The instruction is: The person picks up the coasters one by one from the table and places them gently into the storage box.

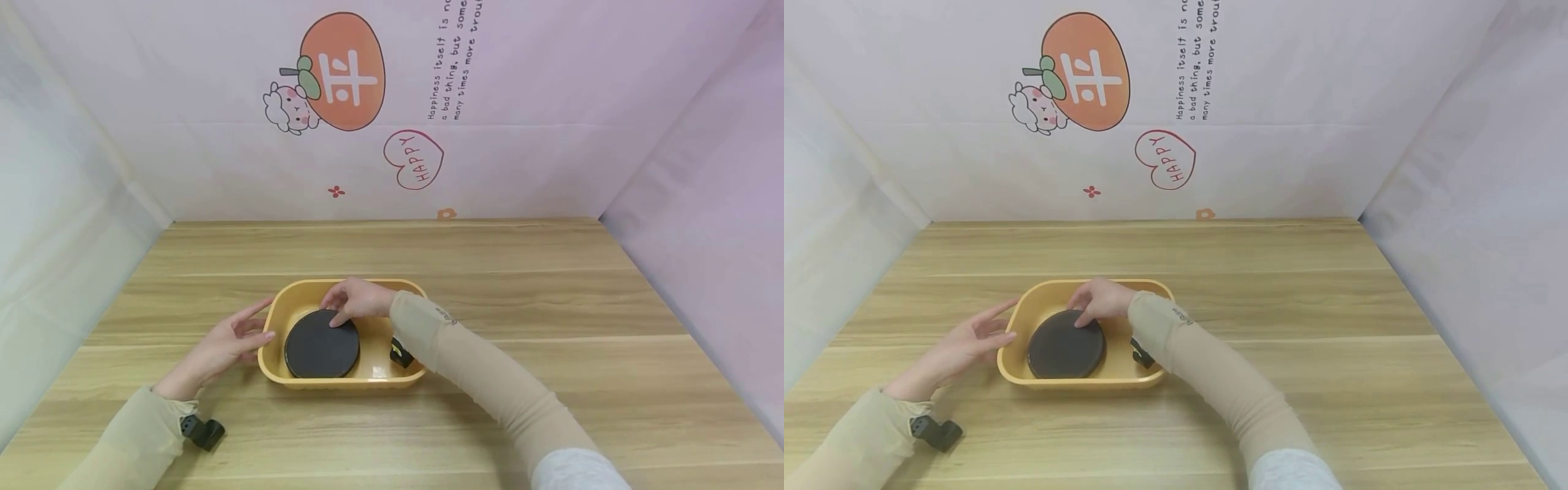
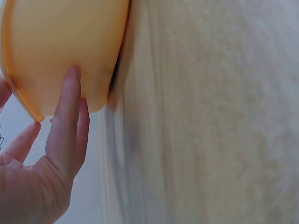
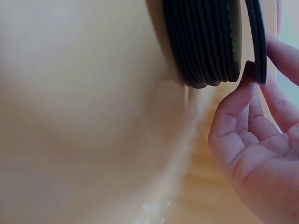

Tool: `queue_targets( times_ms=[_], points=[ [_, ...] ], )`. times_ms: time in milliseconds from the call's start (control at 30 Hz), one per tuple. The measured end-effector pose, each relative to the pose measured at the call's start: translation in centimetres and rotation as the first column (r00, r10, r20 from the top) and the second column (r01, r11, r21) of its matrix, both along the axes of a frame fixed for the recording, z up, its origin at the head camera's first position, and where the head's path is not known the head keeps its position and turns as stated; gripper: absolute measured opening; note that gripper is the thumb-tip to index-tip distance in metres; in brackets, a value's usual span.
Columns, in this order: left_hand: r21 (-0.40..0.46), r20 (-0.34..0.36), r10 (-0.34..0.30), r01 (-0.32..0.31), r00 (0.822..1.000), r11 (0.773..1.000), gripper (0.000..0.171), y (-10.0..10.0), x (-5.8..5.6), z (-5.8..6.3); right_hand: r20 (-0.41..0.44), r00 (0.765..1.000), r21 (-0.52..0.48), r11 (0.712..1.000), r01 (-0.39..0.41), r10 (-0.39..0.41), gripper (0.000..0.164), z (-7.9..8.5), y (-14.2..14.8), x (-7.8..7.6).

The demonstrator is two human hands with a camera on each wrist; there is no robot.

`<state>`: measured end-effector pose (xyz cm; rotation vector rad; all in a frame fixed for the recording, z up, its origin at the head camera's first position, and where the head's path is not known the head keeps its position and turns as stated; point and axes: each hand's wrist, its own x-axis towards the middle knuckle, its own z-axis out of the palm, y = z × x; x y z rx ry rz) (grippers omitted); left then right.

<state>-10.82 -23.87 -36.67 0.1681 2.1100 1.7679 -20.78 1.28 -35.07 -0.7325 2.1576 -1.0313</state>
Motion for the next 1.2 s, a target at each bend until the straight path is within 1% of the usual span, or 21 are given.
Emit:
queue_targets(
  times_ms=[33,200,400,600,667,733,833,900,1000,1200],
  points=[
    [0.000,-0.001,0.000,0.000,1.000,1.000,0.077,0.0,0.0,0.0,0.007,1.000,0.010,1.000,0.010,-0.010,0.031,-0.1,-0.1,0.0],
    [0.007,-0.004,-0.002,0.002,1.000,1.000,0.076,0.0,0.0,-0.1,-0.016,1.000,0.026,0.999,0.024,-0.024,0.031,-0.4,-0.2,0.0],
    [0.021,0.003,0.003,-0.003,1.000,1.000,0.076,0.1,0.0,-0.2,-0.038,0.999,0.033,0.999,0.037,-0.036,0.031,-0.3,-0.1,0.2],
    [0.020,0.001,0.004,-0.004,1.000,1.000,0.077,0.2,-0.2,-0.1,-0.079,0.996,0.042,0.998,0.046,-0.043,0.032,0.1,-0.1,0.2],
    [0.017,-0.001,0.004,-0.004,1.000,1.000,0.076,0.3,-0.2,-0.1,-0.059,0.997,0.021,0.998,0.055,-0.054,0.032,0.2,0.1,0.1],
    [0.012,-0.002,0.005,-0.005,1.000,1.000,0.076,0.2,-0.2,-0.2,-0.011,0.998,-0.015,0.998,0.067,-0.067,0.033,0.5,0.4,0.1],
    [0.003,-0.003,0.008,-0.008,1.000,1.000,0.076,0.2,-0.3,-0.2,0.077,0.994,-0.085,0.992,0.088,-0.082,0.036,1.2,1.0,0.1],
    [0.005,-0.005,0.006,-0.006,1.000,1.000,0.076,0.2,-0.3,-0.1,0.109,0.991,-0.123,0.988,0.096,-0.082,0.039,1.8,1.5,0.2],
    [0.007,-0.008,0.004,-0.003,1.000,1.000,0.076,0.2,-0.3,0.0,0.124,0.988,-0.172,0.979,0.111,-0.091,0.041,3.0,2.4,0.2],
    [-0.016,-0.019,-0.002,0.002,1.000,1.000,0.075,0.2,-0.3,0.1,0.085,0.989,-0.254,0.957,0.137,-0.118,0.039,5.5,4.8,0.7]
  ],
)
